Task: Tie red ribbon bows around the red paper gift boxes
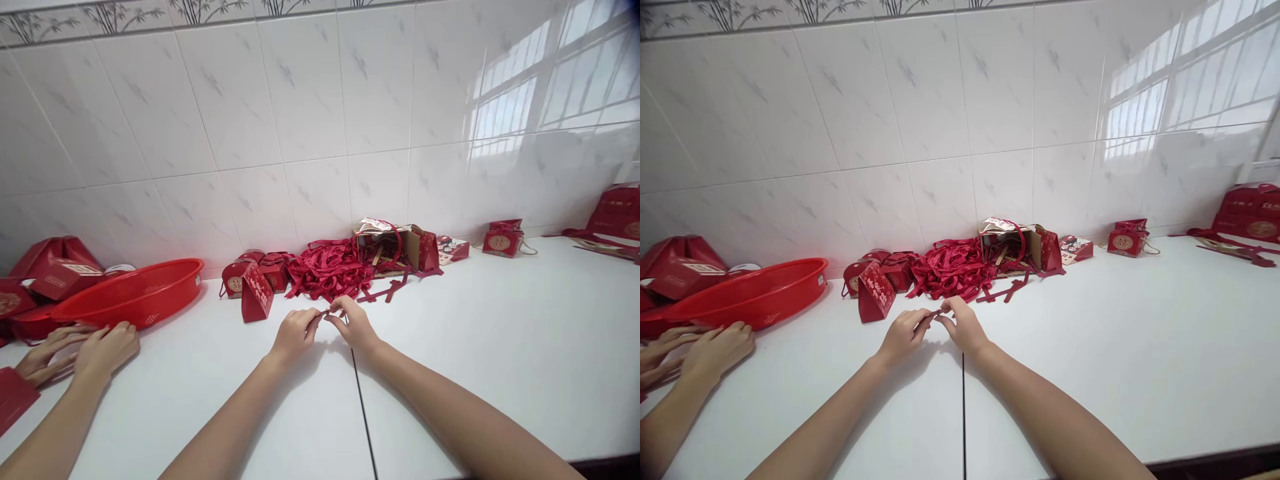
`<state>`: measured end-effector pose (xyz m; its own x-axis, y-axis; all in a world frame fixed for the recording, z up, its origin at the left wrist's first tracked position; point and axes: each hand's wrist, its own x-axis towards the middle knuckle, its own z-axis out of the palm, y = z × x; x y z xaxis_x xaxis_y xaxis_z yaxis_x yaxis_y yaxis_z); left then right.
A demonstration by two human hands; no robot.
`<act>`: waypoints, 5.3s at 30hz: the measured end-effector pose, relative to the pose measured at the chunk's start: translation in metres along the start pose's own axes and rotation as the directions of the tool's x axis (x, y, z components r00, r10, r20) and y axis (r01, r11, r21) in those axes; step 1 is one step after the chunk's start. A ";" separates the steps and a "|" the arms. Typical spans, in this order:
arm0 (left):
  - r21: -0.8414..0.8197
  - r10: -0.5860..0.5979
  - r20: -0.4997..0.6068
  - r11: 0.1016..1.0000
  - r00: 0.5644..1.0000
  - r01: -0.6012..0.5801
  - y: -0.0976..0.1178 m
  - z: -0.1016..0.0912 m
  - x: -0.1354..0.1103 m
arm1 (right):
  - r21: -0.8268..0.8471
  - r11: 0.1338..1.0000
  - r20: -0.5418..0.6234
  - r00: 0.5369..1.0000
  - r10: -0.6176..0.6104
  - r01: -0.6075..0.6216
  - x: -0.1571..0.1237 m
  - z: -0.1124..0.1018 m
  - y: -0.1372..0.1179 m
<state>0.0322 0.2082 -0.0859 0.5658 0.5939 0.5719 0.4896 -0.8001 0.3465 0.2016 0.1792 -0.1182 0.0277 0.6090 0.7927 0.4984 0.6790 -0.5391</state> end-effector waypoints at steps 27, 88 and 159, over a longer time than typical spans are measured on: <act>-0.188 0.084 -0.042 0.978 0.996 -0.090 0.009 -0.013 0.003 | -0.069 0.964 0.053 0.965 -0.255 0.258 -0.002 -0.006 0.003; -0.604 -0.286 0.256 0.698 0.923 0.384 -0.003 0.000 0.008 | 0.200 0.972 0.072 0.992 0.107 -0.119 -0.001 0.002 -0.017; -0.386 0.179 -0.306 0.875 0.935 -0.294 0.030 0.001 0.001 | 0.063 0.993 -0.024 0.994 -0.103 0.105 -0.004 -0.043 -0.039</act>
<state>0.0479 0.1851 -0.0754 0.4132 0.3865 0.8245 0.0064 -0.9067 0.4218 0.2195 0.1326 -0.0875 -0.0028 0.5255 0.8508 0.4432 0.7633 -0.4700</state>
